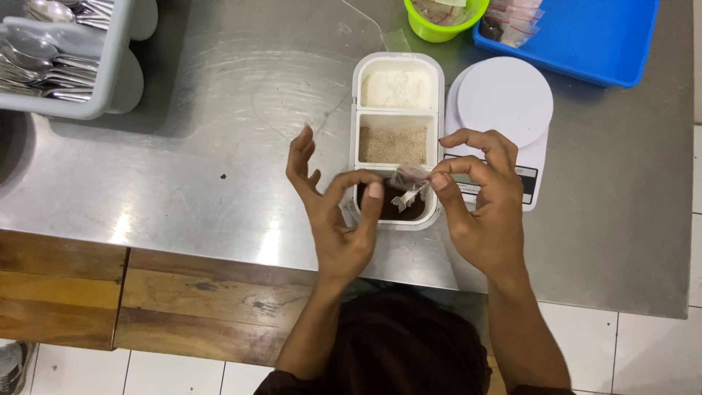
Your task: The person scoops a dark brown powder from a compartmentalized container into small plastic bags using a white plastic spoon. They weigh the filled bags on a digital scale and place them into a blue tray. The person repeats this process for multiple bags.
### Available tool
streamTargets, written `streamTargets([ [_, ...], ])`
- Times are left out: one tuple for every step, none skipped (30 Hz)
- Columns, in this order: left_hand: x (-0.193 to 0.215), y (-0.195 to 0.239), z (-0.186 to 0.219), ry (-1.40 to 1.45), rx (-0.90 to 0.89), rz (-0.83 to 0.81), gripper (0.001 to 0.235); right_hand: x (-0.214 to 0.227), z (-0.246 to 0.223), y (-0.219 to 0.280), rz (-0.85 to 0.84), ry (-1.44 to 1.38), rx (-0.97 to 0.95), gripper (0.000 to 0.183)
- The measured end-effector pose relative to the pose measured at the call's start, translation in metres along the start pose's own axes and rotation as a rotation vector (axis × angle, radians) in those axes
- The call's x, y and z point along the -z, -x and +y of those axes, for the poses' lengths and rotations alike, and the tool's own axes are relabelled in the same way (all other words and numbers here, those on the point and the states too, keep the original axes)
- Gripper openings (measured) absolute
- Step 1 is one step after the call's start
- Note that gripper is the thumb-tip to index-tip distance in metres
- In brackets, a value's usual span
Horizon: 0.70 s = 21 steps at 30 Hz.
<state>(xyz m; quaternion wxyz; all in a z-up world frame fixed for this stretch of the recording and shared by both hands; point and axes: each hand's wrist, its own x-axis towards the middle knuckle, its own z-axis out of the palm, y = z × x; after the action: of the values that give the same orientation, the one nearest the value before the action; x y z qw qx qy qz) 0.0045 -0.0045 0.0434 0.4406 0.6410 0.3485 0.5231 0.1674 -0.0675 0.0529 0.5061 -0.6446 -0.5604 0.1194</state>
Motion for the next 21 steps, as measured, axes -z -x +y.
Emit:
streamTargets([
  [0.000, 0.001, -0.001, 0.000, 0.001, -0.002, 0.003, 0.001, -0.002, 0.000, 0.001, 0.001, -0.002, 0.018],
  [0.001, 0.000, -0.002, 0.109, 0.000, -0.040, 0.020, 0.003, -0.004, -0.002, -0.010, -0.029, -0.013, 0.019],
  [0.002, -0.002, -0.002, 0.218, -0.001, -0.077, 0.037, 0.003, -0.006, -0.003, -0.021, -0.058, -0.023, 0.020],
  [-0.003, 0.002, -0.005, 0.216, 0.000, -0.074, 0.037, 0.004, -0.005, -0.004, -0.024, -0.059, -0.023, 0.020],
  [-0.008, 0.006, -0.008, 0.286, 0.051, -0.133, 0.054, 0.004, -0.005, -0.004, -0.042, -0.105, -0.040, 0.019],
  [-0.013, 0.009, -0.011, 0.357, 0.101, -0.190, 0.071, 0.004, -0.004, -0.005, -0.060, -0.149, -0.057, 0.018],
  [-0.015, 0.011, -0.015, 0.356, 0.102, -0.186, 0.071, 0.003, -0.005, -0.004, -0.064, -0.150, -0.056, 0.018],
  [-0.018, 0.013, -0.018, 0.356, 0.110, -0.203, 0.057, 0.003, -0.005, -0.004, -0.069, -0.151, -0.061, 0.017],
  [-0.021, 0.015, -0.022, 0.355, 0.118, -0.219, 0.042, 0.004, -0.005, -0.004, -0.074, -0.153, -0.066, 0.016],
  [-0.020, 0.014, -0.021, 0.357, 0.115, -0.222, 0.042, 0.004, -0.006, -0.004, -0.069, -0.151, -0.065, 0.016],
  [-0.020, 0.013, -0.019, 0.354, 0.115, -0.219, 0.037, 0.005, -0.007, -0.005, -0.064, -0.150, -0.078, 0.016],
  [-0.019, 0.013, -0.018, 0.350, 0.117, -0.217, 0.031, 0.006, -0.008, -0.004, -0.059, -0.150, -0.094, 0.016],
  [-0.018, 0.014, -0.019, 0.352, 0.116, -0.221, 0.031, 0.007, -0.006, -0.002, -0.055, -0.148, -0.095, 0.016],
  [-0.017, 0.014, -0.020, 0.342, 0.117, -0.215, 0.030, 0.007, -0.005, -0.001, -0.057, -0.163, -0.109, 0.015],
  [-0.016, 0.015, -0.021, 0.331, 0.117, -0.209, 0.028, 0.006, -0.004, 0.000, -0.059, -0.177, -0.122, 0.015],
  [-0.016, 0.015, -0.021, 0.330, 0.117, -0.209, 0.028, 0.006, -0.003, 0.001, -0.060, -0.179, -0.122, 0.015],
  [-0.015, 0.015, -0.021, 0.314, 0.118, -0.195, 0.026, 0.005, -0.002, 0.002, -0.055, -0.197, -0.136, 0.015],
  [-0.014, 0.015, -0.022, 0.298, 0.118, -0.181, 0.024, 0.004, 0.000, 0.004, -0.051, -0.214, -0.148, 0.014],
  [-0.012, 0.014, -0.020, 0.297, 0.118, -0.180, 0.024, 0.003, 0.000, 0.004, -0.051, -0.215, -0.147, 0.014],
  [-0.011, 0.014, -0.018, 0.291, 0.110, -0.190, 0.023, 0.002, 0.000, 0.004, -0.060, -0.230, -0.158, 0.015],
  [-0.009, 0.013, -0.016, 0.285, 0.102, -0.199, 0.022, 0.002, 0.000, 0.004, -0.068, -0.245, -0.169, 0.016],
])
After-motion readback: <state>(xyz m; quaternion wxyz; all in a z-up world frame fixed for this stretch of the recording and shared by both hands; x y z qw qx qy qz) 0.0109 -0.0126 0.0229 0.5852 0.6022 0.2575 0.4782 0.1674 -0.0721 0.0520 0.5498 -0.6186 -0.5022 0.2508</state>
